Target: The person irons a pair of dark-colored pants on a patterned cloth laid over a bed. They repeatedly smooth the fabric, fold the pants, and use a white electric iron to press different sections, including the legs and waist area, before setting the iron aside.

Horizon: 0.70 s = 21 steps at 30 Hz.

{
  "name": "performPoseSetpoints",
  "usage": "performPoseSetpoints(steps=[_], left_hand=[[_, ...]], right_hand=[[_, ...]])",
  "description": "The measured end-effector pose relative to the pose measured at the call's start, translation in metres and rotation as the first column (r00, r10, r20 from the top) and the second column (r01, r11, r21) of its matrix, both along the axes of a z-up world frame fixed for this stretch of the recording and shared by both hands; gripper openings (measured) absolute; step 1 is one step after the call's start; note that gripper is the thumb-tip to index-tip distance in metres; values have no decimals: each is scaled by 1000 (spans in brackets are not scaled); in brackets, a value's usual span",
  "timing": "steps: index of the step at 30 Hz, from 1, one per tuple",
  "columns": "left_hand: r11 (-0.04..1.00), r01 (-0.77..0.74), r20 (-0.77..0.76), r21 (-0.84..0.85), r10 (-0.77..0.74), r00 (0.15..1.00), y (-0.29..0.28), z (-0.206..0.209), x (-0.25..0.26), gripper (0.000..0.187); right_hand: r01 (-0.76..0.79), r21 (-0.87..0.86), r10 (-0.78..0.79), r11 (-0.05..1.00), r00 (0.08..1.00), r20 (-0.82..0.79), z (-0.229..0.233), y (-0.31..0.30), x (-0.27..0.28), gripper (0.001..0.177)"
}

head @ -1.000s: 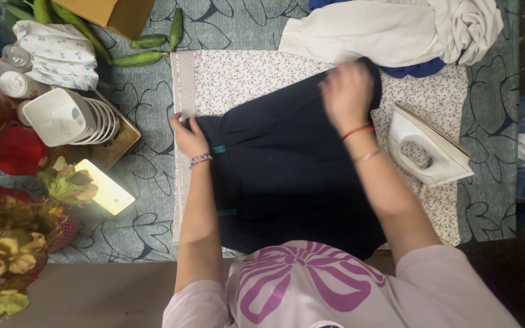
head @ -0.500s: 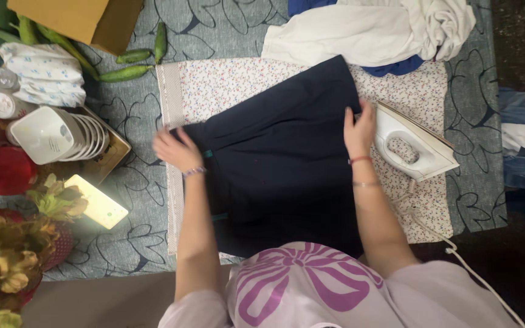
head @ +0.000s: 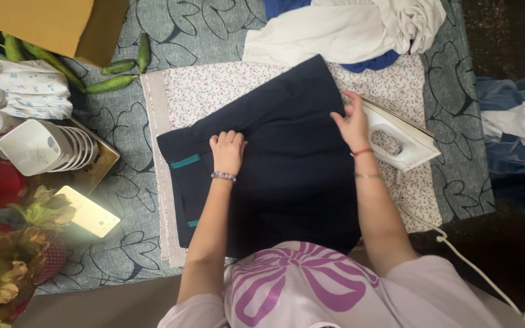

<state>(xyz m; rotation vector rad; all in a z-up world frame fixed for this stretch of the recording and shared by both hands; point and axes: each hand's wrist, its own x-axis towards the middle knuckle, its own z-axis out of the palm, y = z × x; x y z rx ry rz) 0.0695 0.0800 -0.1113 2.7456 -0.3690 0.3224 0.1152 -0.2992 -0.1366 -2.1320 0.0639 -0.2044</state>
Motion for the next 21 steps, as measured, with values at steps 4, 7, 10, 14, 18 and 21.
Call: performPoseSetpoints(steps=[4,7,10,14,18,21], left_hand=[[996,36,36,-83,-33,999,10,8,-6,19],[989,-66,199,-134,92,976,8,14,-3,20],[987,-116,183,-108,134,974,6,14,9,26],[993,-77,108,-92,87,990,10,11,21,20],[993,-58,110,-107,69,992,17,8,23,10],[990,-79,95,-120,90,991,25,5,25,11]], right_hand=[[-75,-318,-28,945,951,-306,18,-14,-2,59],[1,-264,-19,964,998,-64,14,-1,18,46],[-32,-166,22,986,998,-60,2,7,53,23],[-172,-3,172,985,985,14,-3,7,94,21],[-248,-18,244,969,962,-123,24,4,109,36],[-245,-167,224,955,965,-136,47,7,113,36]])
